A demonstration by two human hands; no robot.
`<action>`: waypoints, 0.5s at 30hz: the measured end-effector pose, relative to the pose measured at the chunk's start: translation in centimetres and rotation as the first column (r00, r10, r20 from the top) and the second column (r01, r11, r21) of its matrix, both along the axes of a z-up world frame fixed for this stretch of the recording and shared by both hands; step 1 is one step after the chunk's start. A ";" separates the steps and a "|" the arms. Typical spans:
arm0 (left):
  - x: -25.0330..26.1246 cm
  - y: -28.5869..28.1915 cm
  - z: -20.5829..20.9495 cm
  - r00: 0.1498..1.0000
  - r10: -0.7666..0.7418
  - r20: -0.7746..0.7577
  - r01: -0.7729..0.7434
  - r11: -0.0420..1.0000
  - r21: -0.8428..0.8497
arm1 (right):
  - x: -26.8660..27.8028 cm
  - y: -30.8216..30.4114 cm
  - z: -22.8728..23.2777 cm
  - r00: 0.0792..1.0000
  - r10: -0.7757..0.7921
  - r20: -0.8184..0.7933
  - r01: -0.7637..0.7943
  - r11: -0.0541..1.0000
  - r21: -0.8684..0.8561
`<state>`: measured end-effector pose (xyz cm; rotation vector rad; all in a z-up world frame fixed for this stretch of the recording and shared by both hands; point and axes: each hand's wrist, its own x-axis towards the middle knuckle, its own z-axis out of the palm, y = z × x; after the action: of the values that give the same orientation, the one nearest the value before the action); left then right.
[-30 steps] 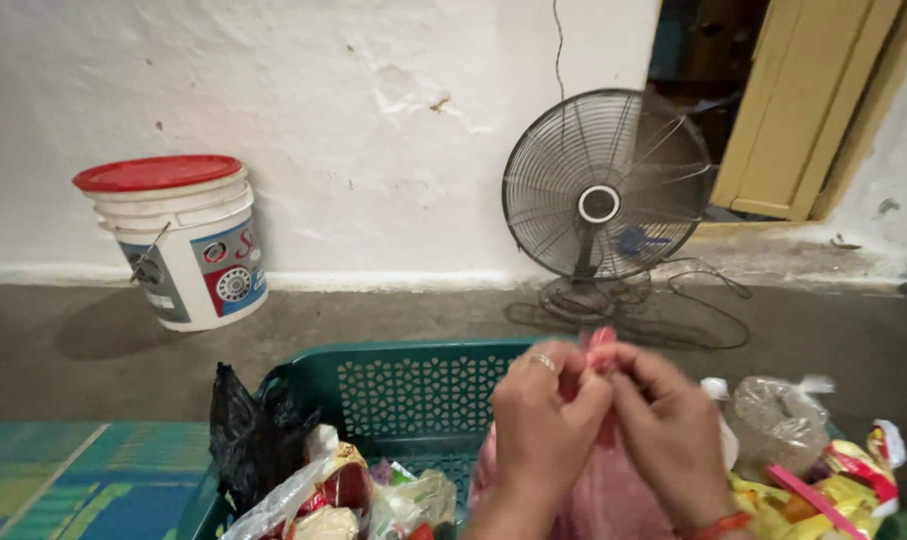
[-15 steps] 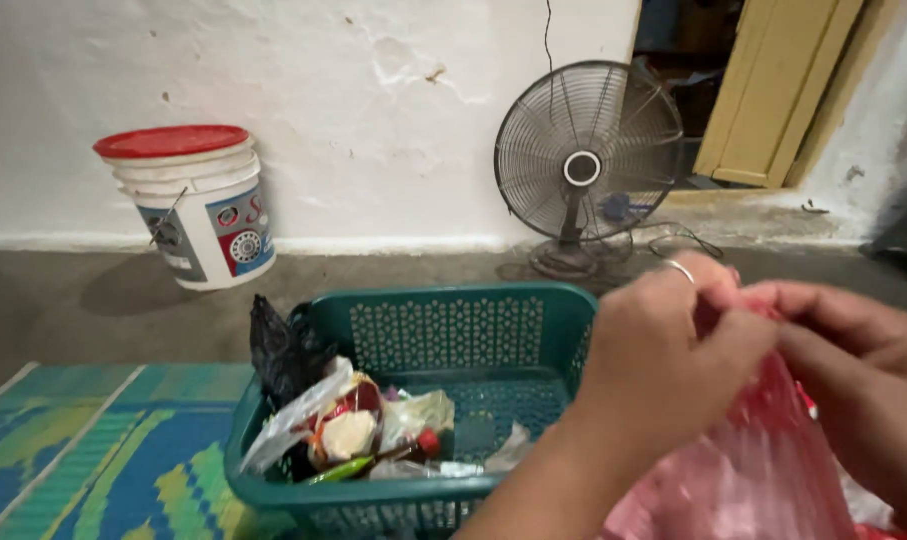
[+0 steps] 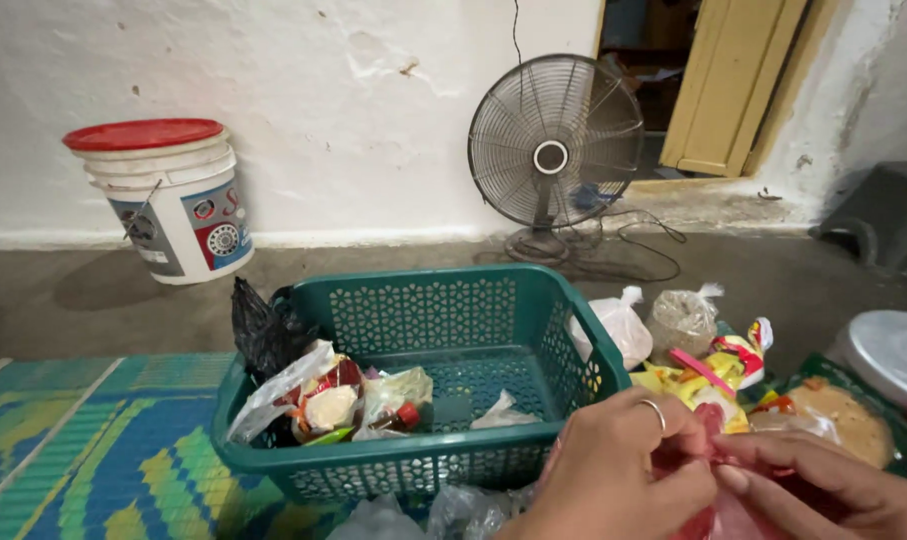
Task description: The person sits on the floor and sorts packaged food items from a green basket, picking up each item, briefly turning it over, and placing it on the floor beside them. Items handled include millet packets, a panipuri mix pouch, and dal packets.
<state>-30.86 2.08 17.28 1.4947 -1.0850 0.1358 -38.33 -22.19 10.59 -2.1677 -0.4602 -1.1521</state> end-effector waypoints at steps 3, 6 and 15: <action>-0.3 0.3 -0.9 1.000 0.002 -0.017 0.000 0.995 0.095 | -0.7 -2.0 -3.1 0.904 -0.034 -0.427 0.191 0.924 0.331; 0.5 -0.1 -2.9 0.994 -0.074 -0.074 0.075 0.997 0.012 | -0.6 -2.4 -4.5 0.943 -0.072 -0.326 0.156 0.958 0.241; -0.3 1.1 -1.4 0.953 0.167 0.252 -0.139 0.982 -0.124 | 4.2 -10.6 -12.4 0.722 0.093 -0.685 0.103 0.965 0.240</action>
<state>-31.13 3.14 15.88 1.4930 -1.1504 0.5047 -34.15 -32.84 -1.86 -2.1583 0.0426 -0.2925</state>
